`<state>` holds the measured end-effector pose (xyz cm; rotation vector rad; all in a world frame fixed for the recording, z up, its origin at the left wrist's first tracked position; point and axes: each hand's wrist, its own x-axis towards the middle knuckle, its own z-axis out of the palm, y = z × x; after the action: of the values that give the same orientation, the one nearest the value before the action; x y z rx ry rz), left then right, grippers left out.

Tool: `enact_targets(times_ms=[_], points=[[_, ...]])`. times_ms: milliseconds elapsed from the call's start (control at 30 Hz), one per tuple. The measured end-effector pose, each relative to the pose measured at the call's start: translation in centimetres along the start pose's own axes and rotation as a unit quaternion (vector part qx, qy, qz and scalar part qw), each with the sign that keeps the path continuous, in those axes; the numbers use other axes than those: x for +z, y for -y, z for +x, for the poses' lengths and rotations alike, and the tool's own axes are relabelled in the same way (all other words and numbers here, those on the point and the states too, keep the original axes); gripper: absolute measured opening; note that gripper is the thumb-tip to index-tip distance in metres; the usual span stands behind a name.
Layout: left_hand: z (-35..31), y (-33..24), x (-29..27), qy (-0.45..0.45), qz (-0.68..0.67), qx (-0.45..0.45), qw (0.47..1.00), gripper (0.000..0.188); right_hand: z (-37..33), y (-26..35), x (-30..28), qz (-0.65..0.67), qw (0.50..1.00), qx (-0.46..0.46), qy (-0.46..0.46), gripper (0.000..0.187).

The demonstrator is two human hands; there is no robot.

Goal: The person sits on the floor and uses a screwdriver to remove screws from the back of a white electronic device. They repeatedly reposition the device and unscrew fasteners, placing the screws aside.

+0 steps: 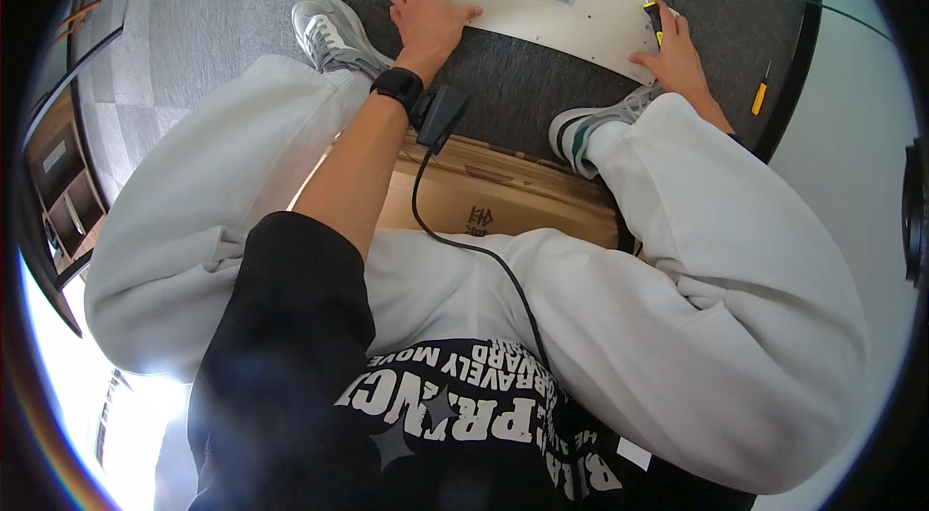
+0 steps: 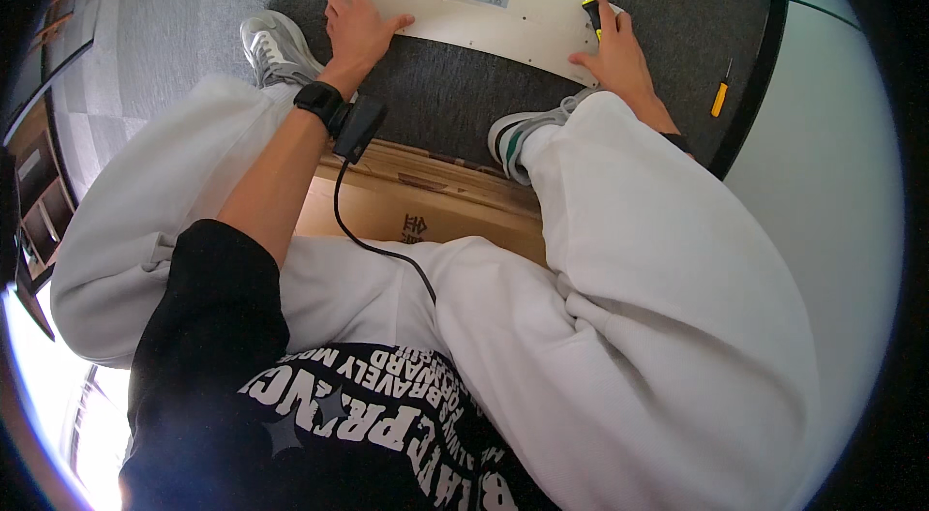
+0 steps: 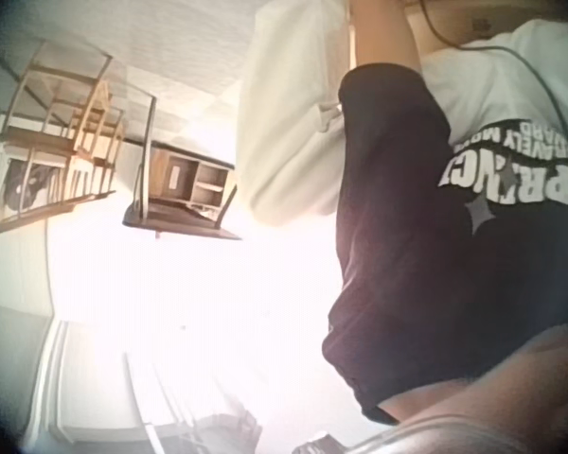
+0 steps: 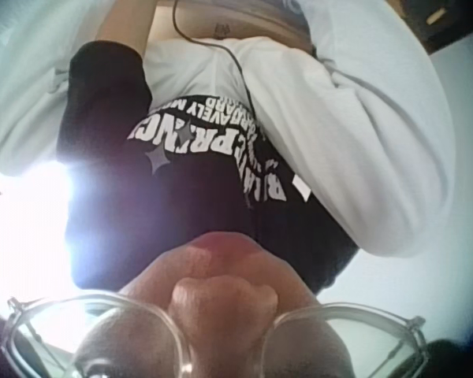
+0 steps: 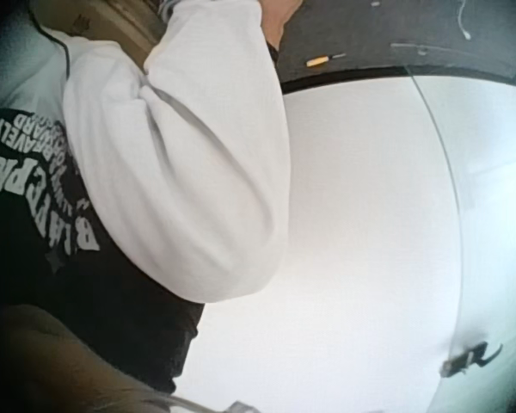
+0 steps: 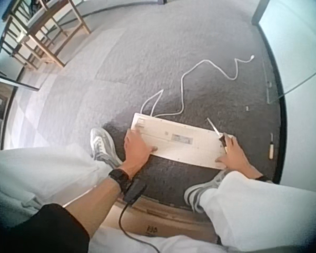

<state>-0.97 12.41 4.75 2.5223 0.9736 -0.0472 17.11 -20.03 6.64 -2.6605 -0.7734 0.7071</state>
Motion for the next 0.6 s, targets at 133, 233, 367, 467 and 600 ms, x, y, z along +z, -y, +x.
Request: enact_targets(times_ms=[133,233,367,467,600], points=[[-0.4,-1.2,-0.3,-0.015,0.041,0.007,0.999,0.101,0.3,0.3,-0.3,0.007,0.999,0.042,0.031,0.104],[-1.5,-2.8,-0.3,-0.041,0.028,0.002,0.999,0.092,0.4,0.2,-0.4,0.018,0.999,0.019,0.021,0.103],[-2.7,-4.8,0.3,0.103,-0.215,-0.186,0.953,0.072,0.4,0.0,-0.5,0.028,0.999,0.012,0.021,0.102],[-3.5,-5.7,0.6,0.252,-0.464,-0.323,0.786,0.063,0.4,0.0,-0.5,0.029,0.999,0.015,0.023,0.102],[-4.9,-7.6,2.0,0.173,-0.559,-0.435,0.685,0.053,0.5,0.0,-0.5,0.025,0.999,0.01,0.03,0.101]])
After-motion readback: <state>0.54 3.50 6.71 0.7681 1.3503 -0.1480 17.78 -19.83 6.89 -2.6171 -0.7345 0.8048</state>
